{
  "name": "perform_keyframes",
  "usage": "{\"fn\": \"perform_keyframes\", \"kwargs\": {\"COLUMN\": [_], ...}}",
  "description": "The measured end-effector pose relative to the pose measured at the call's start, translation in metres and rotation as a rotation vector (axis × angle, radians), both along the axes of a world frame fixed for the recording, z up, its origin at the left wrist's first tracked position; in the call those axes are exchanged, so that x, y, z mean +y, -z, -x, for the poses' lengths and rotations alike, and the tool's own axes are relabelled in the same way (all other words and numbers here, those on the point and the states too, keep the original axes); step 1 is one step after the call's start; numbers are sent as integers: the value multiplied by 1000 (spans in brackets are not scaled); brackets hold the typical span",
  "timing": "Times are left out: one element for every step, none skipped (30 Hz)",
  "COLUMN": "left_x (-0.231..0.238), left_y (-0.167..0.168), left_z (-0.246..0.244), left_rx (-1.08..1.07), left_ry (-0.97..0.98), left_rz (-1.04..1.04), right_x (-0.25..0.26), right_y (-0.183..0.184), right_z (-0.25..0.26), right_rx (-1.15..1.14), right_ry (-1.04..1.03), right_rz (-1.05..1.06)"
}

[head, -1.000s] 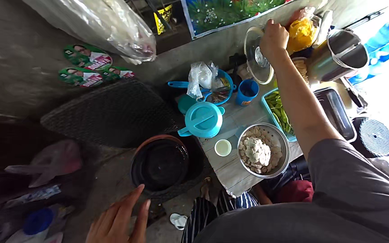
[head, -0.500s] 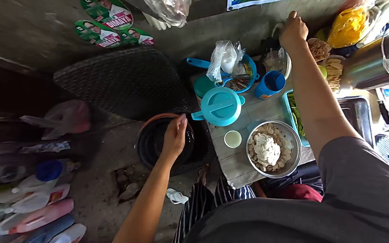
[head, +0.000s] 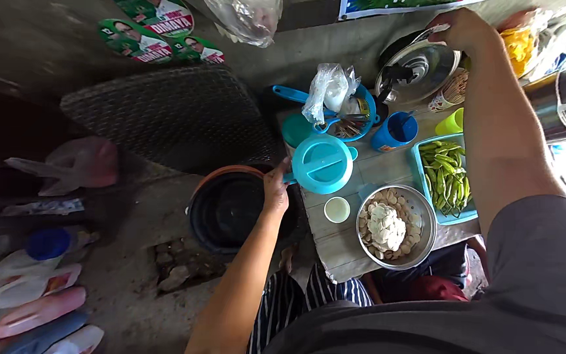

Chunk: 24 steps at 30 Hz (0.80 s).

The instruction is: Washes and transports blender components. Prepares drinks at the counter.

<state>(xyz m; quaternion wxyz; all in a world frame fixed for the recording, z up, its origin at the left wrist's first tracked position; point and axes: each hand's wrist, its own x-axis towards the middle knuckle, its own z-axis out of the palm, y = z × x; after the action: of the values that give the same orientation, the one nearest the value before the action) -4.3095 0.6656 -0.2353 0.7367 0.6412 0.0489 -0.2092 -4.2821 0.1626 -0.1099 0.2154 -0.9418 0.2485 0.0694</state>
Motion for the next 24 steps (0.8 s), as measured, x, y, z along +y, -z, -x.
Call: {"fn": "perform_keyframes", "kwargs": {"left_x": [1,4,9,12,15,20,27,34,43,52,63,74,88,104,120,138,156,174,193,213,232,251,269,285], "left_y": [0,-2,-5,-8,-13,-19,-25,-30,-37,-44,-52,-60,-69,-77,-85,-93,-101,-108,-114,-116,-117,-116,-114,-111], "left_z": [5,8,11,14,17,20,22,23,23,22,22,22,22,23,26,29,33,38,44,51,60,69,78,86], "left_rx": [23,49,70,75,62,39,12,-15,-29,-31,-28,-32,-51,-81,-112,-138,-151,-160,-169,-178,-183,-189,-198,-198], "left_ry": [-44,-75,-98,-127,-155,-169,-174,-183,-209,-244,-287,-332,-357,-373,-384,-401,-422,-460,-481,-503,-533,-571,-615,-660], "left_rz": [19,36,51,74,102,129,143,157,168,176,184,188,194,197,194,181,165,149,138,138,135,145,164,172], "right_x": [-2,-2,-3,-3,-3,-1,3,8,11,14,17,19,22,25,27,28,29,32,37,46,61,81,106,133], "right_y": [2,5,8,12,16,20,23,26,28,31,32,32,31,29,28,26,24,20,15,7,-1,-10,-16,-18], "right_z": [-4,-9,-13,-16,-19,-20,-21,-21,-22,-22,-22,-21,-20,-18,-16,-12,-8,-3,5,16,29,41,54,67], "right_rx": [11,19,17,-7,-37,-65,-80,-99,-119,-131,-140,-146,-142,-137,-129,-124,-132,-154,-192,-251,-311,-369,-407,-402], "right_ry": [0,6,12,14,22,44,76,116,154,187,212,230,245,256,260,254,242,236,238,255,278,295,309,330], "right_rz": [22,46,71,99,118,128,134,139,145,151,158,173,191,202,218,235,253,264,265,253,234,206,156,79]}}
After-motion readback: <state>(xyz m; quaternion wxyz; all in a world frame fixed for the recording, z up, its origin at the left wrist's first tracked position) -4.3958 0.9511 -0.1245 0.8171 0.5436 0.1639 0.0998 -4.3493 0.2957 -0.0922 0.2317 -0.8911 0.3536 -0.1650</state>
